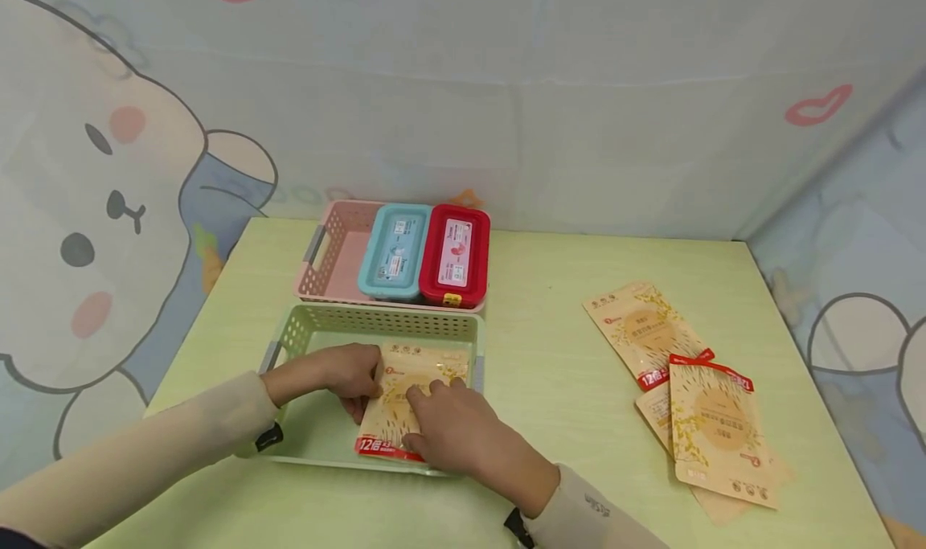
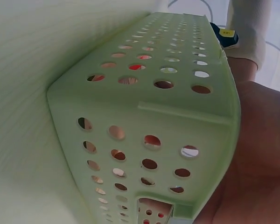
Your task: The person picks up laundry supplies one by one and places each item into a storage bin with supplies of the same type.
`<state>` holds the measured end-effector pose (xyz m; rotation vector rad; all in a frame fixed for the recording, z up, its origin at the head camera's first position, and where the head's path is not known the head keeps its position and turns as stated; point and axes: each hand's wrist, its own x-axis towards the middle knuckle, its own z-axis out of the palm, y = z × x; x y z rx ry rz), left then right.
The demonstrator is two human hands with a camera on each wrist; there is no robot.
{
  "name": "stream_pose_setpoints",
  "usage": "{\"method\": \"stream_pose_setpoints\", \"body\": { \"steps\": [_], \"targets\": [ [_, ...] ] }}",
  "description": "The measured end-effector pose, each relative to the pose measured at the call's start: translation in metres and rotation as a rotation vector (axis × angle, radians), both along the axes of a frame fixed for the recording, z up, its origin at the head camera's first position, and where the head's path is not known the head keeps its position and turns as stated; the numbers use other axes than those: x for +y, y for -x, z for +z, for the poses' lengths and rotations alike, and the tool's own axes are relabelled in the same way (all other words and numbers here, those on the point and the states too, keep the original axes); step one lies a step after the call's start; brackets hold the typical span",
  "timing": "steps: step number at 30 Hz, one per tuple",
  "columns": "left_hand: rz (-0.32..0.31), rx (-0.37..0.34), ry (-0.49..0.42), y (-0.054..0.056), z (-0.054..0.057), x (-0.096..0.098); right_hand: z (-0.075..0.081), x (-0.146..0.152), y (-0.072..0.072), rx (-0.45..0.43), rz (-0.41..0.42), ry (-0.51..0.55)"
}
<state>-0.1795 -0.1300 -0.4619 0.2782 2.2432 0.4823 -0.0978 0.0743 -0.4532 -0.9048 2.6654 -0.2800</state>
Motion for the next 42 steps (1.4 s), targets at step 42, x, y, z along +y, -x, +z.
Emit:
{"method": "stream_pose_setpoints", "body": {
  "steps": [42],
  "targets": [
    [-0.014, -0.043, 0.002, -0.005, -0.001, 0.006, -0.007, 0.022, 0.015, -0.226, 0.024, 0.355]
  ]
}}
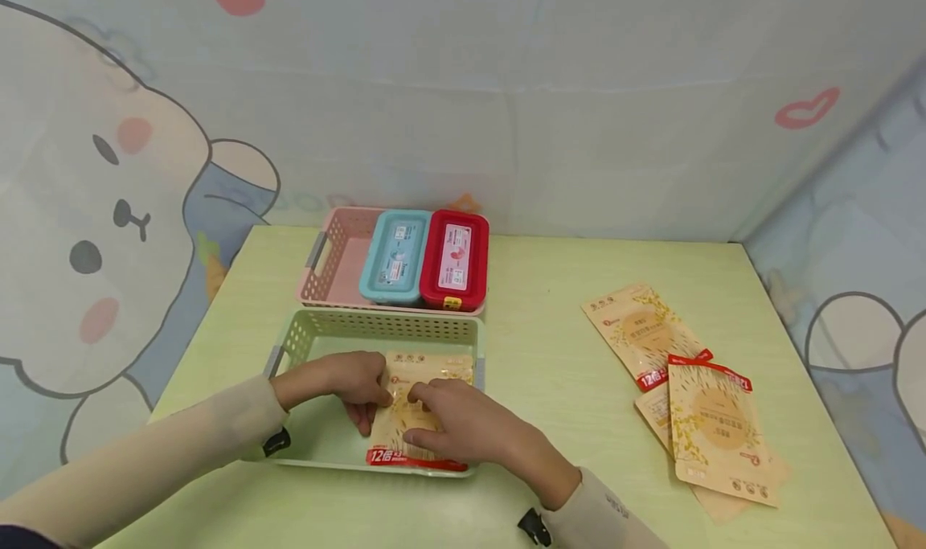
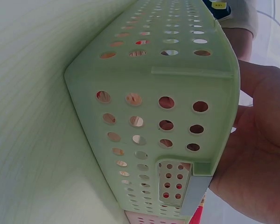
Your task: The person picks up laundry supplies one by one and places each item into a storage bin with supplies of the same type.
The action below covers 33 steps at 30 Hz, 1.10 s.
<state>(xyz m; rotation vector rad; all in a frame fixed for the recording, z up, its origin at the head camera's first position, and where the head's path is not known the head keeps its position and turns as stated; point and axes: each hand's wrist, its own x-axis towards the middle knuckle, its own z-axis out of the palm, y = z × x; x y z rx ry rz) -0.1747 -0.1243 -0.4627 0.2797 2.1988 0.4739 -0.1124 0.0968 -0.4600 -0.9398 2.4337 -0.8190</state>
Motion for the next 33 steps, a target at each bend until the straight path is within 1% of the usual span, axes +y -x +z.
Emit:
{"method": "stream_pose_setpoints", "body": {
  "steps": [3, 7, 11, 14, 17, 21, 27, 33],
  "targets": [
    [0.003, 0.003, 0.000, 0.000, -0.001, -0.002, 0.000, -0.001, 0.001, -0.001, 0.007, 0.007],
    [0.027, 0.001, 0.003, 0.000, 0.000, -0.006, 0.000, -0.004, 0.003, -0.007, 0.023, 0.027],
    [0.055, -0.016, -0.029, 0.000, -0.002, -0.009, -0.002, -0.004, 0.005, -0.025, 0.032, 0.033],
    [0.055, -0.027, -0.058, 0.003, -0.005, -0.008, -0.002, 0.000, 0.006, -0.038, 0.031, 0.038],
    [0.053, -0.036, -0.067, 0.006, -0.008, -0.005, -0.002, 0.004, 0.006, -0.048, 0.026, 0.045],
    [0.055, -0.046, -0.071, 0.006, -0.011, -0.004, -0.002, 0.006, 0.006, -0.074, 0.025, 0.065],
    [0.053, -0.047, -0.082, 0.003, -0.012, -0.006, -0.002, 0.008, 0.005, -0.117, 0.027, 0.096],
    [0.024, -0.048, -0.072, 0.005, -0.012, -0.007, -0.004, 0.009, 0.006, -0.108, 0.030, 0.111]
  ]
}}
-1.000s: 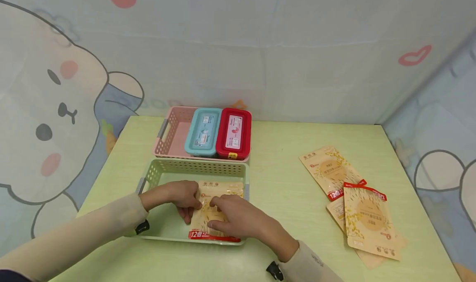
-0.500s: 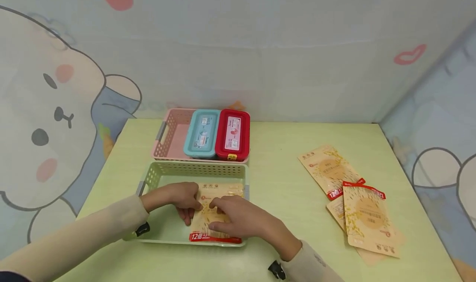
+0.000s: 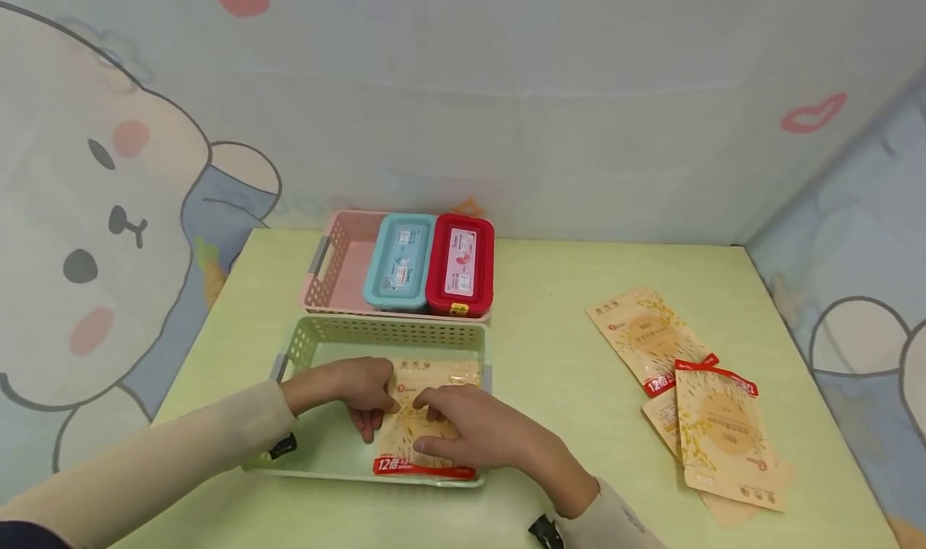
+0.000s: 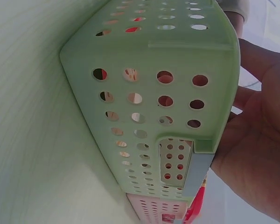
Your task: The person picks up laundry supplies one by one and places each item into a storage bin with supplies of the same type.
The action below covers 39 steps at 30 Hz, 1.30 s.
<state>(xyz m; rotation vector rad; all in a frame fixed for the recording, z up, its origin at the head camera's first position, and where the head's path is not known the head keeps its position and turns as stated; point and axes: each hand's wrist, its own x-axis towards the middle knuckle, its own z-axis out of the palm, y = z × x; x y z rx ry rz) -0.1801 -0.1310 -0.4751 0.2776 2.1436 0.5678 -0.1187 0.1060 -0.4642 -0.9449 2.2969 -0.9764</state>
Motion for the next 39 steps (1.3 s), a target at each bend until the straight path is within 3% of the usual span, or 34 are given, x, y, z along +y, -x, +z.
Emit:
{"method": "stream_pose_setpoints", "body": {
  "steps": [19, 28, 39],
  "targets": [
    [-0.006, 0.049, 0.008, -0.002, 0.004, 0.001, 0.004, 0.001, -0.001, 0.022, -0.014, 0.041],
    [0.029, 0.007, -0.034, -0.002, 0.000, -0.004, 0.003, 0.000, -0.004, 0.009, -0.002, 0.060],
    [-0.004, -0.050, -0.095, 0.005, 0.007, -0.010, 0.002, 0.005, -0.001, 0.028, 0.008, 0.102]
  ]
}}
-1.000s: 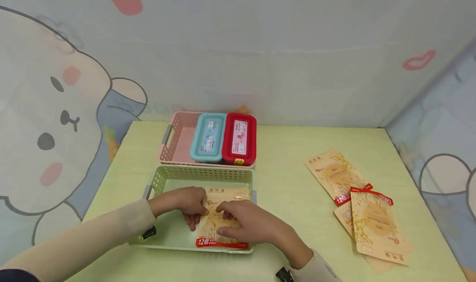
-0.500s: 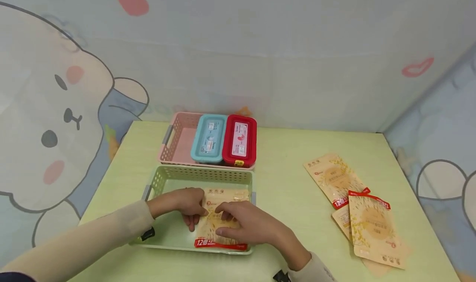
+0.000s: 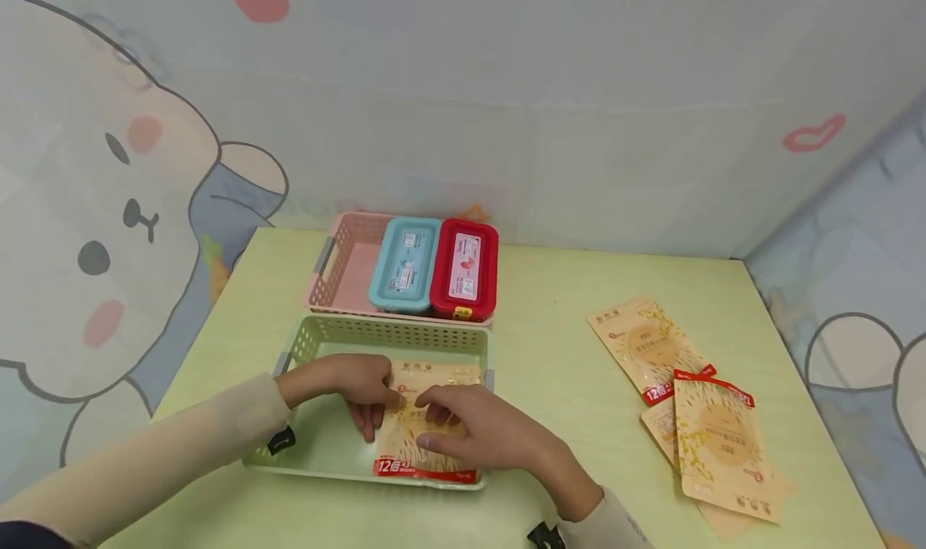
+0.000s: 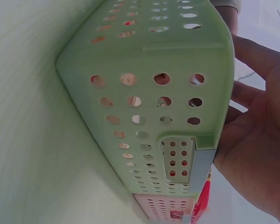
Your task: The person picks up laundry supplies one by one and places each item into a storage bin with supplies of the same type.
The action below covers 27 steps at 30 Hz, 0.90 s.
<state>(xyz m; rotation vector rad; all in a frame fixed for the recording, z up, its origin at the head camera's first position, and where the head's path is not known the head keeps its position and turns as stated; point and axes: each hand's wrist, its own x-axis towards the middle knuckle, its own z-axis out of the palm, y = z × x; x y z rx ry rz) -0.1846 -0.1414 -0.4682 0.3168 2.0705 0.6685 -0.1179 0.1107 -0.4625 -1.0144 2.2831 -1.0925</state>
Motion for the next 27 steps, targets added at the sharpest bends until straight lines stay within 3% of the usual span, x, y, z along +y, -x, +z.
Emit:
{"method": "stream_pose_setpoints", "body": {
  "steps": [2, 7, 10, 20, 23, 27],
  "targets": [
    [0.004, 0.018, 0.014, 0.000, 0.005, 0.001, 0.000, 0.001, 0.001, -0.004, 0.012, 0.022],
    [0.022, 0.137, 0.106, 0.000, 0.015, 0.006, 0.000, 0.005, 0.003, -0.014, 0.036, 0.069],
    [-0.009, 0.213, 0.121, 0.000, 0.022, 0.007, 0.001, 0.007, 0.002, -0.001, 0.048, 0.098],
    [-0.185, 0.359, -0.071, 0.001, 0.052, 0.013, 0.014, 0.025, 0.001, 0.040, -0.021, 0.142],
    [-0.187, 0.403, -0.163, 0.000, 0.056, 0.018, 0.018, 0.031, 0.001, 0.055, -0.038, 0.170],
    [-0.132, 0.463, -0.258, -0.003, 0.062, 0.027, 0.024, 0.035, 0.004, 0.084, -0.057, 0.203]
  ]
}}
